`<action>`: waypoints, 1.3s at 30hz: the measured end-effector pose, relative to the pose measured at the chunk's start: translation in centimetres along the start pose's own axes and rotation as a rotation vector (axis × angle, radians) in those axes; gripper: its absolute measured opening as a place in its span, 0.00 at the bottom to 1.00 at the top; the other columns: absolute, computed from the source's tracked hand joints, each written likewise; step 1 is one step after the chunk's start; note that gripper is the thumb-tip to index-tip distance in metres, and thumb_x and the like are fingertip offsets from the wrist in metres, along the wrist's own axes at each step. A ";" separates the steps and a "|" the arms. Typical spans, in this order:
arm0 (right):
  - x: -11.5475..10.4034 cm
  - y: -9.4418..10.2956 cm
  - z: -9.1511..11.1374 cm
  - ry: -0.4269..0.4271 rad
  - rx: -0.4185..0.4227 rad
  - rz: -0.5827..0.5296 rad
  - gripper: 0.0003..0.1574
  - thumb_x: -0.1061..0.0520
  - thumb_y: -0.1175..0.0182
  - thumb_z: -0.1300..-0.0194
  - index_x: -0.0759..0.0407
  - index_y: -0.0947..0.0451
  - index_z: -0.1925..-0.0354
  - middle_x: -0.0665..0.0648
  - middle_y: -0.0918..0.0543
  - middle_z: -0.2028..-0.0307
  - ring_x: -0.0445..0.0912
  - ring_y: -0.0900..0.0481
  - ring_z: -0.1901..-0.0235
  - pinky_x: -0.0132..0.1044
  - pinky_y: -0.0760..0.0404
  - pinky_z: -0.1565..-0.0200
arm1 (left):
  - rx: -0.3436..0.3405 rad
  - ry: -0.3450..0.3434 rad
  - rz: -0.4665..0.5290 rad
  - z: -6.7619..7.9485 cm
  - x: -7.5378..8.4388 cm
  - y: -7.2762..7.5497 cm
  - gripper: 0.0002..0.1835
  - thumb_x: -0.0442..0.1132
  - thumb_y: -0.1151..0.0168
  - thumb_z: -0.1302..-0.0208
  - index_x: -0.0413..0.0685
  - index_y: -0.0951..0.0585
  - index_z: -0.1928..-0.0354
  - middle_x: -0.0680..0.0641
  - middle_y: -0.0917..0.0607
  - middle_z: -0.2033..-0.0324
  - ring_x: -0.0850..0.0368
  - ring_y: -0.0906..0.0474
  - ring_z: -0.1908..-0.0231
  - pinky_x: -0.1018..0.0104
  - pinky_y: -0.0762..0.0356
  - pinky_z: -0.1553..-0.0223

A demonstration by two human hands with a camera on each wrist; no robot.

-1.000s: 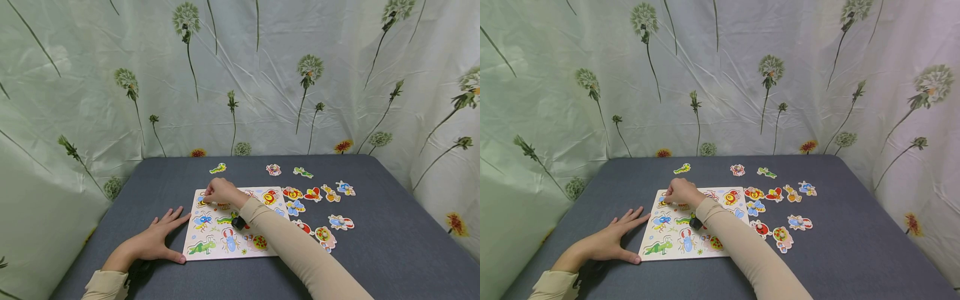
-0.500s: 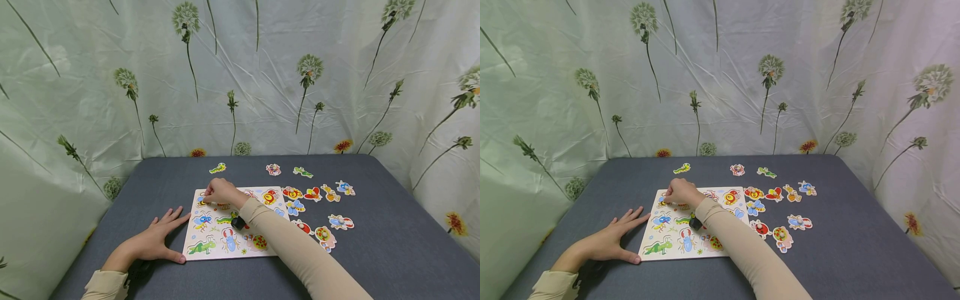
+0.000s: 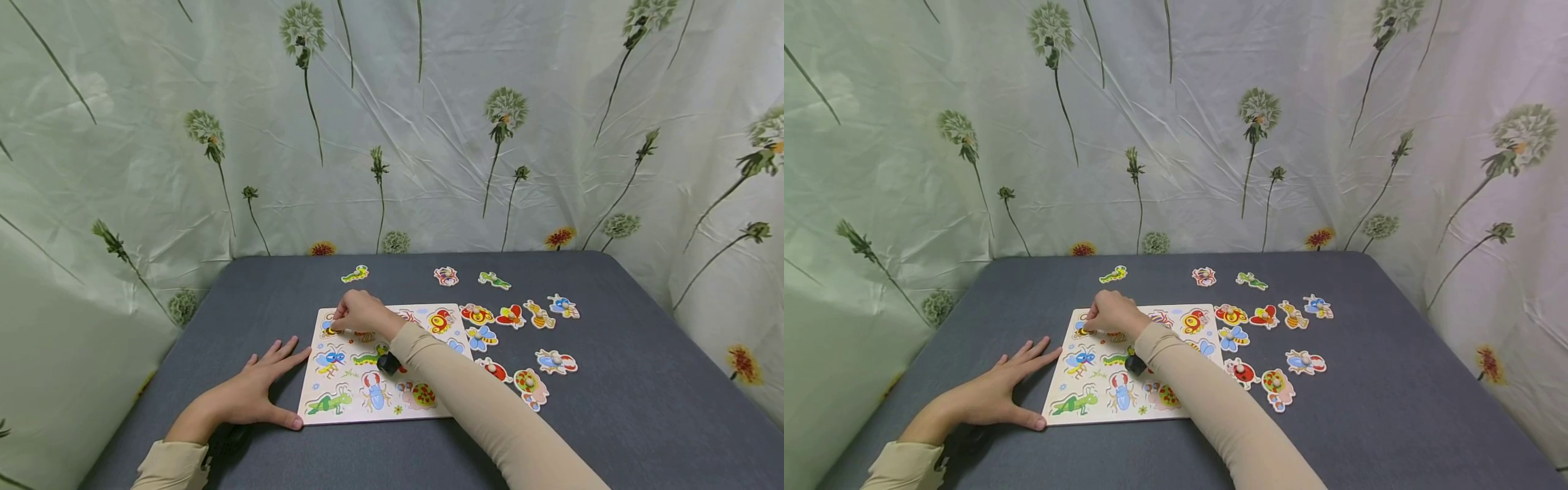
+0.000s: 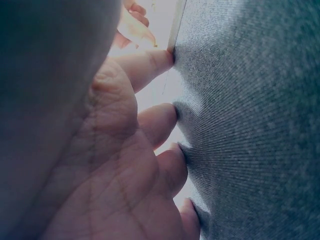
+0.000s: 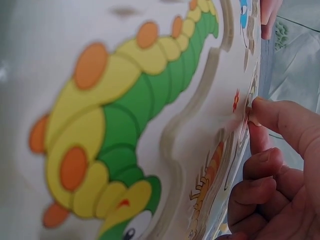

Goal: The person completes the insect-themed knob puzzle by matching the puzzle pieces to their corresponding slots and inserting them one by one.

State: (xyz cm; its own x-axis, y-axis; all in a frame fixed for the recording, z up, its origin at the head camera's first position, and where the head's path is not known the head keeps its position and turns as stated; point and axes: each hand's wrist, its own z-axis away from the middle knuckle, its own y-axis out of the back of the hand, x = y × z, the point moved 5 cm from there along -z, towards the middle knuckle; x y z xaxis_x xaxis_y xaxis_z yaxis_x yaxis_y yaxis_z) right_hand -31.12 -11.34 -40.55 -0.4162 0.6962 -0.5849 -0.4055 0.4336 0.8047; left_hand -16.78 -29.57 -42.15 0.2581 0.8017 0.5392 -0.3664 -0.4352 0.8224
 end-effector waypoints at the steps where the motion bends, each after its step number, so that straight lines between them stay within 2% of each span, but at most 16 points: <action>1: 0.0 0.0 0.0 -0.003 -0.002 -0.005 0.10 0.49 0.27 0.29 0.50 0.10 0.67 0.43 0.17 0.75 0.37 0.28 0.78 0.30 0.31 0.71 | 0.000 -0.001 -0.001 0.0 0.0 0.0 0.66 0.66 0.16 0.51 0.57 0.40 0.14 0.33 0.50 0.14 0.19 0.61 0.17 0.10 0.62 0.29; 10: 0.1 0.3 -0.1 -0.023 -0.034 -0.066 0.10 0.51 0.28 0.28 0.52 0.09 0.66 0.46 0.14 0.73 0.39 0.29 0.77 0.30 0.31 0.71 | -0.005 0.012 -0.004 -0.1 -0.1 0.0 0.66 0.66 0.16 0.52 0.57 0.40 0.14 0.33 0.50 0.14 0.19 0.61 0.17 0.10 0.62 0.29; 22: 0.2 0.5 0.1 -0.028 -0.026 -0.060 0.10 0.50 0.28 0.27 0.51 0.09 0.67 0.45 0.15 0.73 0.39 0.28 0.76 0.30 0.31 0.71 | -0.027 0.024 0.005 -0.1 -0.2 -0.2 0.65 0.64 0.16 0.50 0.58 0.41 0.14 0.32 0.51 0.14 0.19 0.63 0.17 0.10 0.63 0.30; 28: 0.7 1.3 0.3 0.013 -0.035 -0.069 0.10 0.51 0.31 0.25 0.54 0.07 0.62 0.47 0.13 0.71 0.39 0.28 0.76 0.29 0.30 0.72 | -0.020 0.030 -0.015 -0.2 -0.2 -0.1 0.65 0.64 0.15 0.51 0.58 0.41 0.14 0.32 0.50 0.14 0.19 0.61 0.18 0.10 0.62 0.30; 34: 1.7 2.3 0.8 0.030 -0.046 -0.117 0.10 0.53 0.33 0.24 0.56 0.08 0.58 0.53 0.10 0.66 0.43 0.20 0.73 0.30 0.26 0.70 | -0.020 0.033 -0.019 -0.3 -0.2 -0.1 0.65 0.63 0.15 0.51 0.57 0.41 0.14 0.32 0.50 0.14 0.18 0.61 0.18 0.10 0.61 0.30; 39: 2.5 3.4 1.1 0.044 -0.029 -0.103 0.10 0.53 0.33 0.24 0.56 0.08 0.57 0.54 0.09 0.64 0.41 0.23 0.73 0.30 0.27 0.69 | -0.023 0.035 -0.008 -0.3 -0.2 -0.2 0.66 0.63 0.15 0.51 0.57 0.41 0.14 0.32 0.51 0.14 0.18 0.62 0.18 0.10 0.62 0.30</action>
State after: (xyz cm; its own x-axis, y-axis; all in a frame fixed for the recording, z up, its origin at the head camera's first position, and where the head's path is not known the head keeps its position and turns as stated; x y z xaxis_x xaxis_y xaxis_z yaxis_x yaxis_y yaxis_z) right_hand -32.62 -7.48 -39.20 -0.4064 0.6222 -0.6691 -0.4709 0.4850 0.7369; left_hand -17.02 -29.59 -42.47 0.2298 0.8192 0.5254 -0.3849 -0.4194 0.8222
